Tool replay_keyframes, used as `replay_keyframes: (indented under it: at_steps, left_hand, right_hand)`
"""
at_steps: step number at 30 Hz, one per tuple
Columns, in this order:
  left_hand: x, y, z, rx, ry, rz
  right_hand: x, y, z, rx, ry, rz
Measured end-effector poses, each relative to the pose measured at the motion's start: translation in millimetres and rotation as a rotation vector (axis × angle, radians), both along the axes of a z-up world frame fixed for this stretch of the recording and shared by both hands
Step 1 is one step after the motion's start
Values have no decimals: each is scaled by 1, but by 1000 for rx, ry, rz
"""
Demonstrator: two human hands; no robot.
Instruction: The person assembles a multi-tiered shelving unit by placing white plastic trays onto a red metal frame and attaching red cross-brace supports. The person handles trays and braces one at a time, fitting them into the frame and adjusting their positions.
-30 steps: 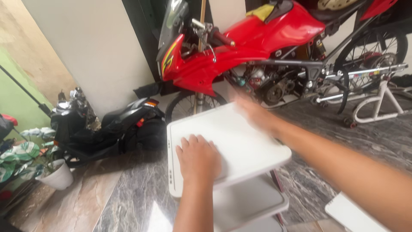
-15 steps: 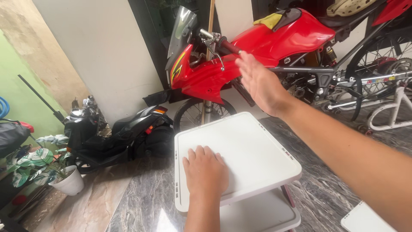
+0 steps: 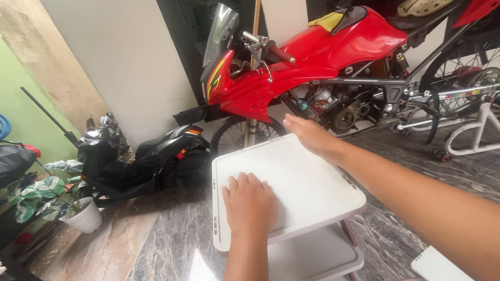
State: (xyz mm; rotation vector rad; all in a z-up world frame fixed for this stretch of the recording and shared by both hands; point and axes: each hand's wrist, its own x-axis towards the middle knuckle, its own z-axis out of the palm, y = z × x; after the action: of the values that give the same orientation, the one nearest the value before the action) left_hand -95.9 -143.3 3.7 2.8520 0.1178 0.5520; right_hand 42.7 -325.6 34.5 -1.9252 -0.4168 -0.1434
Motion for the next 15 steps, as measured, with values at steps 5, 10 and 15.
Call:
replay_keyframes:
  at_steps: [5,10,15]
  left_hand:
    - [12,-3,-1,26,-1,-1]
    - [12,13,7,104,-101,71]
    - [-10,43,24,-266,174,302]
  right_hand:
    - [-12,-20,-5,-543,-376,-105]
    - [-55,-43,-16,-387,-42,-276]
    - [-73,-52,-23,-26,402,-237]
